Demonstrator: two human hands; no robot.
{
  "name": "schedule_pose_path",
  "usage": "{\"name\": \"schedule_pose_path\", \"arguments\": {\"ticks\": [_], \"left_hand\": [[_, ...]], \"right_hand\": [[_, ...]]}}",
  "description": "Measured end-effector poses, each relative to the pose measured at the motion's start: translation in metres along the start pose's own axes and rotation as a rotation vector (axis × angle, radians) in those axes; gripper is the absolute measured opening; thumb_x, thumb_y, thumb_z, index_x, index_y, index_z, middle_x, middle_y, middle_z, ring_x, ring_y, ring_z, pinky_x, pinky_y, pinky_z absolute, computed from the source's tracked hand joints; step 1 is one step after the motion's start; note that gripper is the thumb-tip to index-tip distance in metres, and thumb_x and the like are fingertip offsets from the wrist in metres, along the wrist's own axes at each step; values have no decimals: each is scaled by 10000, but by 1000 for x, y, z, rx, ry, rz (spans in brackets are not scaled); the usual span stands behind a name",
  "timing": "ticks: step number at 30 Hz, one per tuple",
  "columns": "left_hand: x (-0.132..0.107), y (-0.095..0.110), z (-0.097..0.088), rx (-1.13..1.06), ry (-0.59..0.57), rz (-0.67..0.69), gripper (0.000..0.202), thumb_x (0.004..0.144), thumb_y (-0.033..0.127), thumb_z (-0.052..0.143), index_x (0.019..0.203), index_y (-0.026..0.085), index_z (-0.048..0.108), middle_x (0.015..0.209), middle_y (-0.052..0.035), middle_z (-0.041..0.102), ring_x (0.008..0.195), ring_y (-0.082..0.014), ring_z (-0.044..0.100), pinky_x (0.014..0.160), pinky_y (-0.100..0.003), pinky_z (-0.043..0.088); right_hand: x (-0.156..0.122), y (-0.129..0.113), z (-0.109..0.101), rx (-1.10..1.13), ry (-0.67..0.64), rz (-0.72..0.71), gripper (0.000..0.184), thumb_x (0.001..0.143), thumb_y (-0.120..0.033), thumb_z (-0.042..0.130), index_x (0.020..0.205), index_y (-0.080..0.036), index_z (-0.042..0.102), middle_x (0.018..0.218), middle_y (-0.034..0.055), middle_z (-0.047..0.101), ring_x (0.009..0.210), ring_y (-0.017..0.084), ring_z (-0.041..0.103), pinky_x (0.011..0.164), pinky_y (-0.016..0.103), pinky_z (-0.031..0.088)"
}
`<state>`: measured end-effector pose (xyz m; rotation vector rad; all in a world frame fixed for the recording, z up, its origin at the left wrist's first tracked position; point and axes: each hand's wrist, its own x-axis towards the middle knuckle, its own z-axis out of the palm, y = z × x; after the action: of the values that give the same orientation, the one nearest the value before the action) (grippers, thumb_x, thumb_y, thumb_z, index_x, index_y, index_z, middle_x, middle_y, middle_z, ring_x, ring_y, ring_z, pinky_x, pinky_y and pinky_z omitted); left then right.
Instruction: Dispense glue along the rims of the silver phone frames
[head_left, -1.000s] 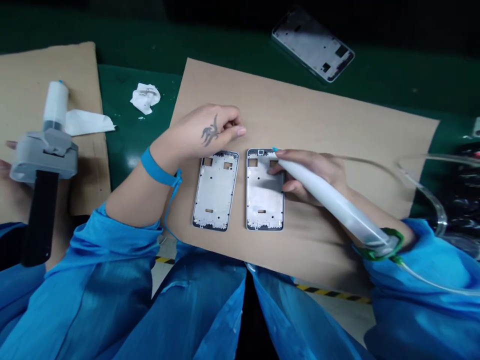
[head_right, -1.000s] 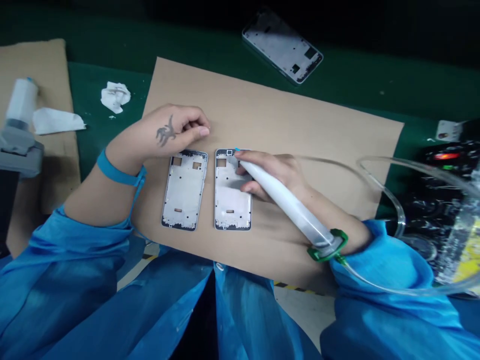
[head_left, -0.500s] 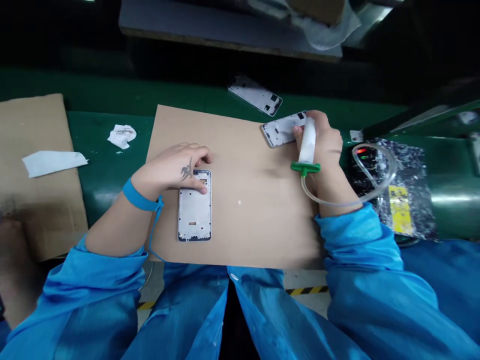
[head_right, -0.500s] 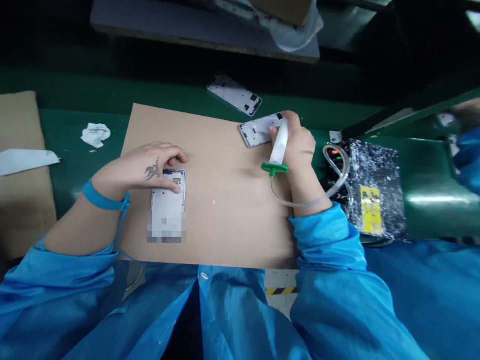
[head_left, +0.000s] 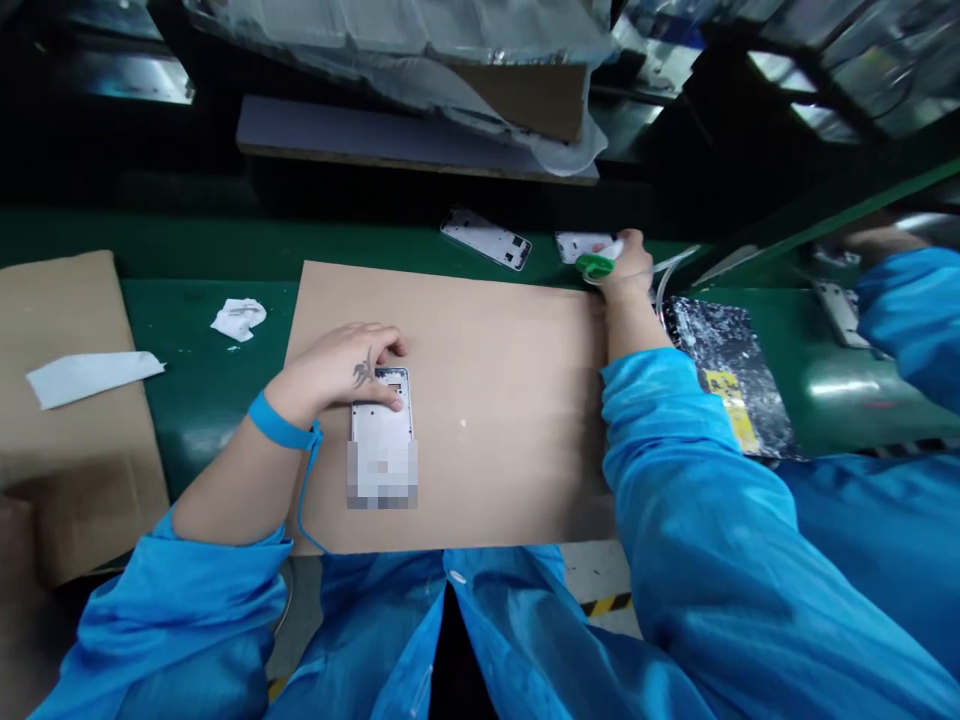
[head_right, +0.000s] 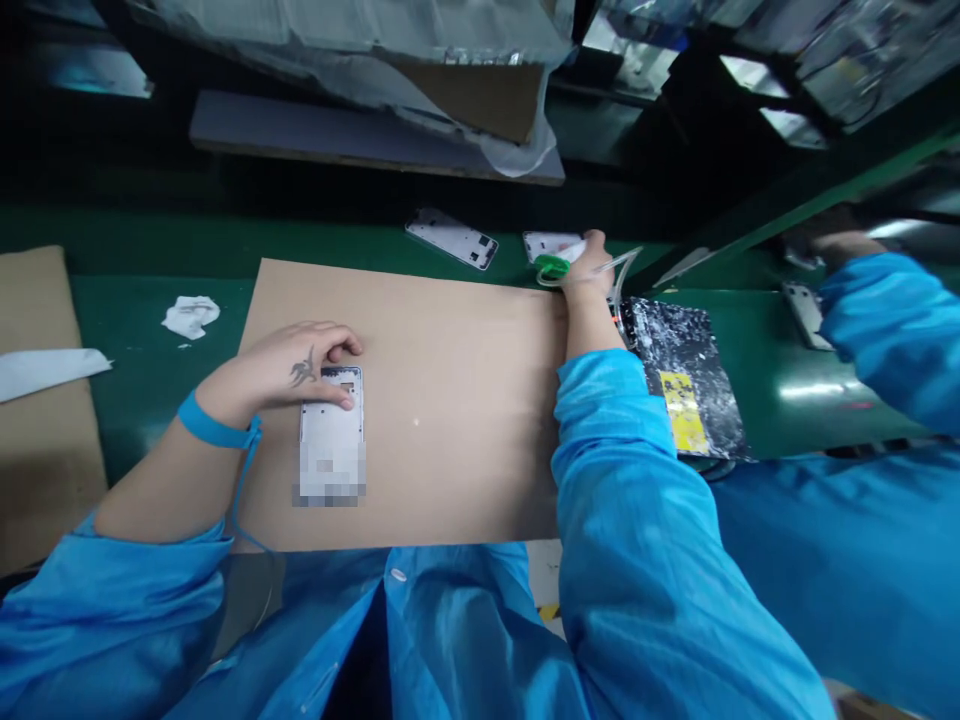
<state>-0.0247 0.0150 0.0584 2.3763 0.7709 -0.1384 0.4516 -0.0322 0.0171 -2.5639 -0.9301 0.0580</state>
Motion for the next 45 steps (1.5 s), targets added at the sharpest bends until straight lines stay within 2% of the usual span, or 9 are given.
{"name": "schedule_pose_path", "arguments": {"ticks": [3,9,14,18,22,26,30,37,45], "left_hand": [[1,2,2,-2,7,-11,659,732,437,1030,1251,187,712,1112,-63,729,1060,-299,702,892,-355,460],[5,-1,7,22,71,20,525,820,430,1002,1212,177,761,1186,-96,744,1089,-303,719,912,-369,499],[10,-11,16,77,184,21,521,917,400,941,1352,158,790,1266,-144,719,1235,-361,700,1079,-451,535],[14,-20,17,84,260,-6,554,917,401,941,1409,182,810,1283,-148,702,1332,-386,658,1198,-497,503],[14,-28,14,76,306,-52,574,905,412,943,1428,209,826,1259,-139,690,1316,-382,646,1216,-505,499],[10,-29,9,60,290,-39,567,899,385,932,1428,206,830,1259,-136,708,1282,-370,670,1194,-496,518],[9,-28,4,47,252,-48,598,887,395,919,1437,181,816,1286,-143,720,1304,-369,675,1194,-483,525],[14,-28,7,40,216,-8,618,878,494,896,1417,205,806,1304,-138,720,1302,-385,673,1198,-515,527],[9,-5,14,32,145,56,634,868,567,884,1346,160,795,1249,-148,718,1169,-358,708,1039,-460,562]], "right_hand": [[-3,-11,5,17,64,-41,582,1096,-217,598,1660,-96,517,1463,316,727,1404,414,686,1199,596,472],[-21,-60,41,117,-131,-466,761,970,-360,862,1655,-242,552,1520,161,751,1391,383,722,1189,468,532],[-19,-81,49,48,-206,-417,975,851,-441,999,1649,-133,531,1437,240,771,1320,427,759,1111,494,572],[-14,-70,33,70,-156,-438,956,805,-333,1039,1593,-90,555,1394,282,782,1310,364,764,1093,443,549],[-37,-33,11,329,-109,-625,1039,687,-297,1094,1549,-202,523,1400,241,790,1225,313,788,1092,434,582],[-102,-7,-7,549,-371,-995,986,700,-527,1066,1501,-272,551,1435,205,776,1332,402,768,1185,562,598],[-150,-11,-13,382,-523,-1307,597,864,-419,909,1407,-344,672,1498,126,768,1552,433,640,1304,691,506],[-157,-17,14,517,-453,-908,493,1060,-642,642,1427,-324,555,1144,92,881,1084,344,862,1048,577,673],[-177,-51,45,511,-432,-1172,470,1034,-628,716,1399,-338,652,1317,122,835,1285,412,779,1135,666,613]]}}
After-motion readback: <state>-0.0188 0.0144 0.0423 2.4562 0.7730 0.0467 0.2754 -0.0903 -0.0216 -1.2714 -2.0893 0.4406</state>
